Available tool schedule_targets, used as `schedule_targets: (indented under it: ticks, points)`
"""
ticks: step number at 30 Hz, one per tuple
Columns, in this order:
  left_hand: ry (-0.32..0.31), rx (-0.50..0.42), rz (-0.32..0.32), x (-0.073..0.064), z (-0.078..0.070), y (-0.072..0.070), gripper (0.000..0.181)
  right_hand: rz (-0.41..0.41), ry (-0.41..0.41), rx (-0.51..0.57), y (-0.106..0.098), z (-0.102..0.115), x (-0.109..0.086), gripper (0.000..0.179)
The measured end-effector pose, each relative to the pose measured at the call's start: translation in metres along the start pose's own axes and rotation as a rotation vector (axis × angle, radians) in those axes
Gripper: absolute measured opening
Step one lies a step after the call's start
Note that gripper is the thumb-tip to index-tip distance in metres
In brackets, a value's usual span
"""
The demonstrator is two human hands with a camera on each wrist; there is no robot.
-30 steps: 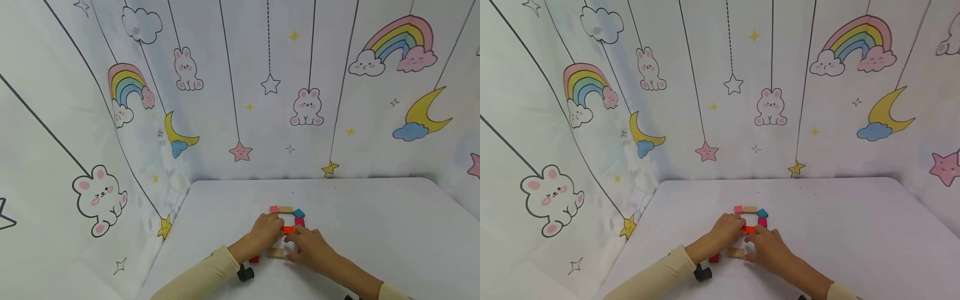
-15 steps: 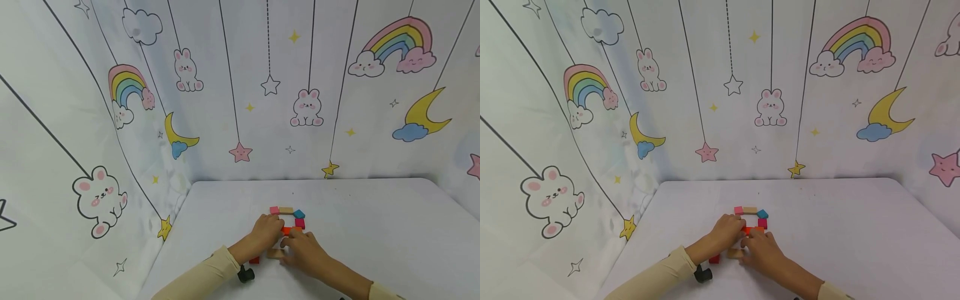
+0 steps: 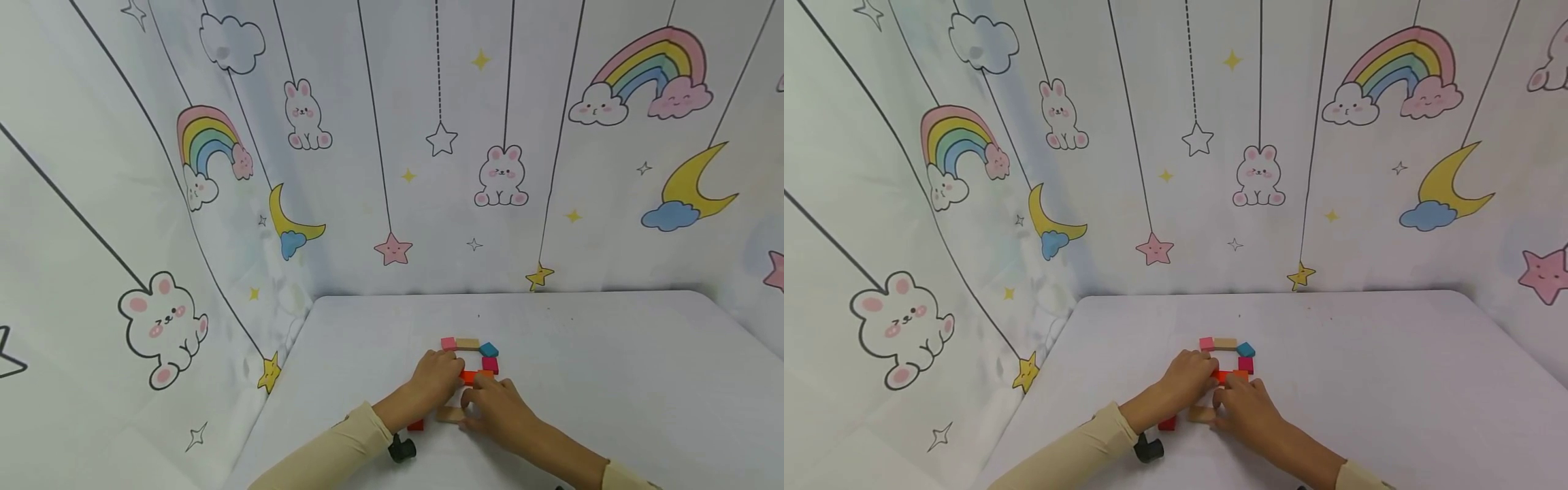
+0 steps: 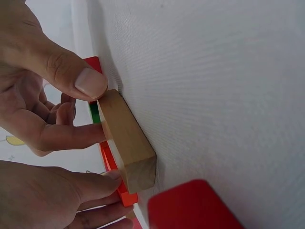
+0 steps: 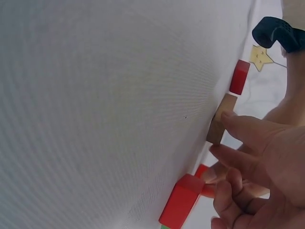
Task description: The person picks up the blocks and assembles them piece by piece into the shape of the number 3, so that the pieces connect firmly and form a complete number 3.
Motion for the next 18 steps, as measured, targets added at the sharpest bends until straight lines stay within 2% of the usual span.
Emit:
schedule_targets:
  ticks: [12,18]
  points:
    - [-0.008,0.002,0.010,-0.0007,-0.0013,-0.0016,0.020,0.001,0.009,0.000,0.0029,-0.0006,-0.0008,0.026]
    - [-0.002,0.003,-0.008,-0.0012,-0.0013,-0.0017,0.021,0.002,0.017,-0.011,0.0019,-0.0018,-0.0002,0.024]
Point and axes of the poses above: each hand's wrist, its own x-axis towards the middle knuckle, its own y-axis out of the palm, z = x × y, the point moved 1 cm from there along x, towards the middle knuckle, and after that the axes turned 5 degrees about -x, right-handed, at the moved point
